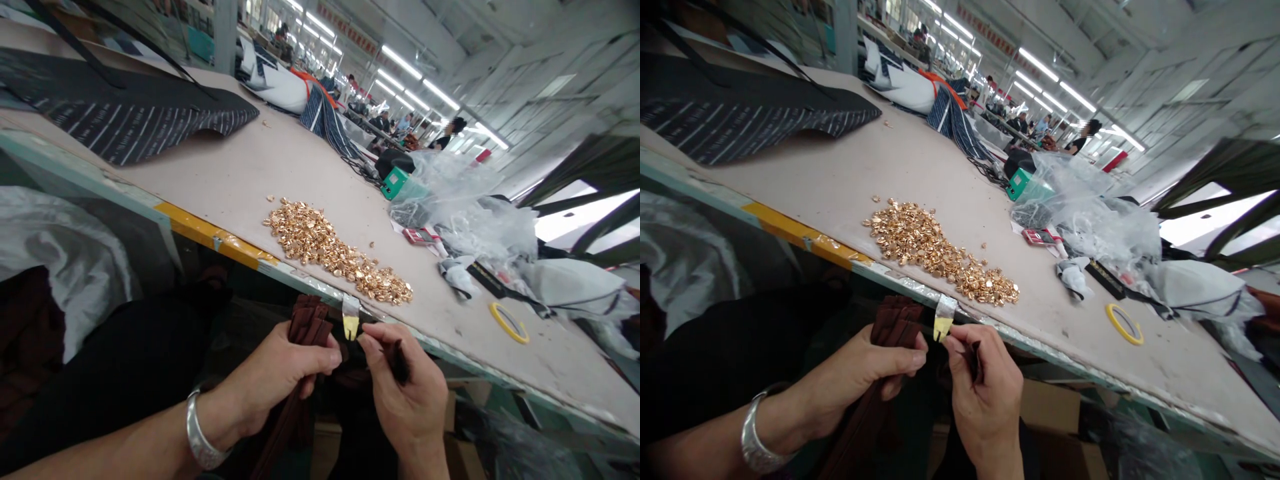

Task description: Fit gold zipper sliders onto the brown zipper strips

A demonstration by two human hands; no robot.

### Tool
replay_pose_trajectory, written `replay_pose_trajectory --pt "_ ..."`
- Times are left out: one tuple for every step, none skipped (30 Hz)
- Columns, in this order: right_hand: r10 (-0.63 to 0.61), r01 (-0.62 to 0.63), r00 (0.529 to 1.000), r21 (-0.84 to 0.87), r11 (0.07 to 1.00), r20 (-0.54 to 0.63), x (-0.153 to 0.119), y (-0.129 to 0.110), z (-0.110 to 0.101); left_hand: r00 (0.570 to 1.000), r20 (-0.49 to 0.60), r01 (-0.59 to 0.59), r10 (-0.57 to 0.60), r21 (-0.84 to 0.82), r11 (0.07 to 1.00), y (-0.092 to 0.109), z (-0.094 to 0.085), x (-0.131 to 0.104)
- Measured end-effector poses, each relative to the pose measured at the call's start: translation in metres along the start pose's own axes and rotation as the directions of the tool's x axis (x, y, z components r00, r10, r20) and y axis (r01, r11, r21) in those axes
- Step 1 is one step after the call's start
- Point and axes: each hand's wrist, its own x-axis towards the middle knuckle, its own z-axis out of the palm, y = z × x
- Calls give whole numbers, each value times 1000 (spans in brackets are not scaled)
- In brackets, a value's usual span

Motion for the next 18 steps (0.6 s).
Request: replay_pose_trajectory --pt "-14 14 1000 8 1000 22 -2 -3 -1 1000 -3 2 -2 3 1000 0 0 -1" --pt "-27 26 999 10 1000 39 -3 -6 0 1000 -6 7 -7 7 1000 1 0 -1" --pt "-38 38 998 5 999 46 -4 -8 0 1000 -9 11 -11 13 1000 1 0 -2" --pt "-48 48 998 -5 999 49 -4 -10 1 1000 -11 16 -16 18 1000 2 1 -2" --pt "-56 57 997 -17 998 48 -3 -11 1 1000 -14 17 -17 23 1000 2 1 -2" --pt "-60 61 997 -28 998 44 -3 -12 2 1000 -17 18 -17 29 999 2 1 -2" --pt "-66 67 997 -34 997 41 -2 -13 3 1000 -21 18 -17 34 999 2 1 -2" --pt "-71 72 997 -38 997 39 -1 -13 4 1000 -23 20 -19 38 999 2 1 -1" --pt "-76 78 996 -40 996 39 -1 -14 4 1000 -24 21 -20 42 999 1 1 -1" --pt "-83 85 996 -43 996 38 -1 -15 4 1000 -23 21 -20 42 999 1 1 0" --pt "-89 91 995 -48 995 36 -1 -16 4 1000 -21 23 -22 40 999 0 1 0" --pt "-96 98 995 -58 994 33 -1 -17 4 1000 -15 25 -25 34 999 0 0 0" --pt "-99 101 995 -67 993 32 -1 -18 4 1000 -7 26 -26 26 999 0 -1 -1" --pt "-94 96 995 -73 993 32 -2 -19 5 1000 2 31 -31 20 999 0 -2 -1" --pt "-83 86 996 -73 994 34 -2 -20 5 999 8 35 -35 15 999 0 -3 -2" --pt "-62 65 997 -69 996 37 -2 -20 6 999 14 40 -40 15 999 0 -4 -3" --pt "-34 37 999 -59 998 39 -1 -21 7 999 17 41 -41 18 999 0 -5 -4" --pt "4 -2 999 -43 999 37 0 -20 8 999 19 36 -36 24 999 0 -6 -5"
